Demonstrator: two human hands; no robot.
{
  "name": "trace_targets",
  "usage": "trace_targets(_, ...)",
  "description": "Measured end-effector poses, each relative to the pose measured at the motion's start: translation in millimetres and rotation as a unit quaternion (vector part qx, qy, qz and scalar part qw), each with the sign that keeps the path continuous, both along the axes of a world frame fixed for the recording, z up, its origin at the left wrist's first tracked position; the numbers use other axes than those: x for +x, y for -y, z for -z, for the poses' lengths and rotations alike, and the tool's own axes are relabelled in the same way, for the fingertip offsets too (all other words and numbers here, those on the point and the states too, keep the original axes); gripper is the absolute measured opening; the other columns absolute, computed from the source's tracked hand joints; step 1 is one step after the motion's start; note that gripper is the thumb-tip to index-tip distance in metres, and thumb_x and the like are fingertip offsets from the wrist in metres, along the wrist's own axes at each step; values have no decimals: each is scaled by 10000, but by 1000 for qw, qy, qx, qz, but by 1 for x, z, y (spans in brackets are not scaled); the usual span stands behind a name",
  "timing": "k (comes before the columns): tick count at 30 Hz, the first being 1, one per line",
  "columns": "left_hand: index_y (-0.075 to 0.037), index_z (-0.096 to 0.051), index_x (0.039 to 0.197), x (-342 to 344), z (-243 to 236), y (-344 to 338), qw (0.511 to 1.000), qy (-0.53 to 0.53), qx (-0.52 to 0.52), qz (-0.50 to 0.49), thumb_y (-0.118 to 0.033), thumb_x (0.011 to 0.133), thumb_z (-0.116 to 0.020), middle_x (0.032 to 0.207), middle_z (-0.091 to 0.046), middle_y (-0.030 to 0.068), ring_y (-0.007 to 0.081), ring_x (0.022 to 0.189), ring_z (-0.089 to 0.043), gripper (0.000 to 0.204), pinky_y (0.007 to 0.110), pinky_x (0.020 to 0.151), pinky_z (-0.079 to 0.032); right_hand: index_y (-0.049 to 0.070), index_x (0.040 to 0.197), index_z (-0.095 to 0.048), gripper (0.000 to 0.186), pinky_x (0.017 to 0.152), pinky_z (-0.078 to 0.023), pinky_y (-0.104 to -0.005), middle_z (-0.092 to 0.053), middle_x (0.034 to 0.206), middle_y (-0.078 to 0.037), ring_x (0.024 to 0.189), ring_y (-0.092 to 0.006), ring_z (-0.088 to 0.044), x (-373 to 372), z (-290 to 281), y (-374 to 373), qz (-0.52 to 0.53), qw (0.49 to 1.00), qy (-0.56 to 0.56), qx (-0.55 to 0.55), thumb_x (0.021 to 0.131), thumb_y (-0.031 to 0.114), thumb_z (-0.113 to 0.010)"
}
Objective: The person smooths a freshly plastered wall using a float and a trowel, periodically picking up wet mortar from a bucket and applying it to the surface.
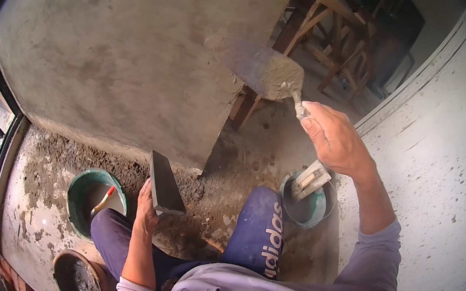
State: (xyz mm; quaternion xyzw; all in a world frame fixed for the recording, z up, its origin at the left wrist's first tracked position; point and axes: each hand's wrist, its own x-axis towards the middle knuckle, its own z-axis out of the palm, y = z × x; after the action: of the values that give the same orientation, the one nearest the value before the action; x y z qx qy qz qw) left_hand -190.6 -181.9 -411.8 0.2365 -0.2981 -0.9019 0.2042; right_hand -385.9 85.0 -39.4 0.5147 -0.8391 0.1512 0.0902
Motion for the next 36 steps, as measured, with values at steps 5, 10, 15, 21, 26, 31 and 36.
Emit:
trace_targets(5,-100,-605,1281,1,3,-1,1000,3,8,-14,-266,1047,-553,1066,-694,-3,98,885,-691,291,282,727,-584,-44,1251,-581,390,604,-459,-329,-594,791,-108,625,-169,-550,-10,-22,7,52,996,49,-48,1073,286,-475)
trace_targets(10,-44,-524,1409,6,1,2,1000,-4,3,-3,-274,1079,-497,1201,-663,35,120,1027,-651,403,284,871,-544,-71,1258,-577,367,664,-509,-388,-637,881,-166,722,-267,-636,2,-14,-8,25,996,-50,-68,1050,223,-508)
trace_targets(15,-50,-525,1409,4,1,4,1000,-6,5,-1,-280,1079,-497,1199,-663,33,121,1032,-647,403,285,873,-541,-45,1202,-571,299,789,-520,-518,-646,1030,-240,922,-454,-655,18,29,7,9,992,-97,82,1002,178,-559)
trace_targets(21,-46,-529,1396,11,-10,2,1000,6,3,-8,-267,1076,-500,1164,-676,36,125,991,-666,390,295,835,-562,-45,1208,-572,318,783,-510,-503,-658,1042,-256,927,-445,-653,-2,-12,20,11,984,-178,-11,1044,218,-503)
trace_targets(26,-62,-540,1378,6,-8,2,999,-36,30,-1,-252,1070,-503,1125,-692,38,126,929,-692,364,292,773,-589,-14,1255,-580,369,582,-470,-317,-590,808,-93,630,-188,-556,10,-32,21,68,992,56,-90,1085,288,-453)
trace_targets(31,-70,-548,1369,8,-9,5,999,-39,38,2,-247,1066,-505,1114,-693,31,119,918,-693,353,287,766,-589,-6,1252,-579,434,494,-423,-242,-559,774,-11,580,-68,-513,-1,15,27,44,962,262,-54,1092,368,-425)
trace_targets(36,-72,-569,1338,9,-8,7,999,-40,34,-1,-246,1060,-517,1083,-691,18,111,880,-690,332,284,731,-592,-18,1314,-548,482,466,-436,-217,-549,777,-18,565,-64,-498,-6,90,19,16,953,299,56,1091,390,-420)
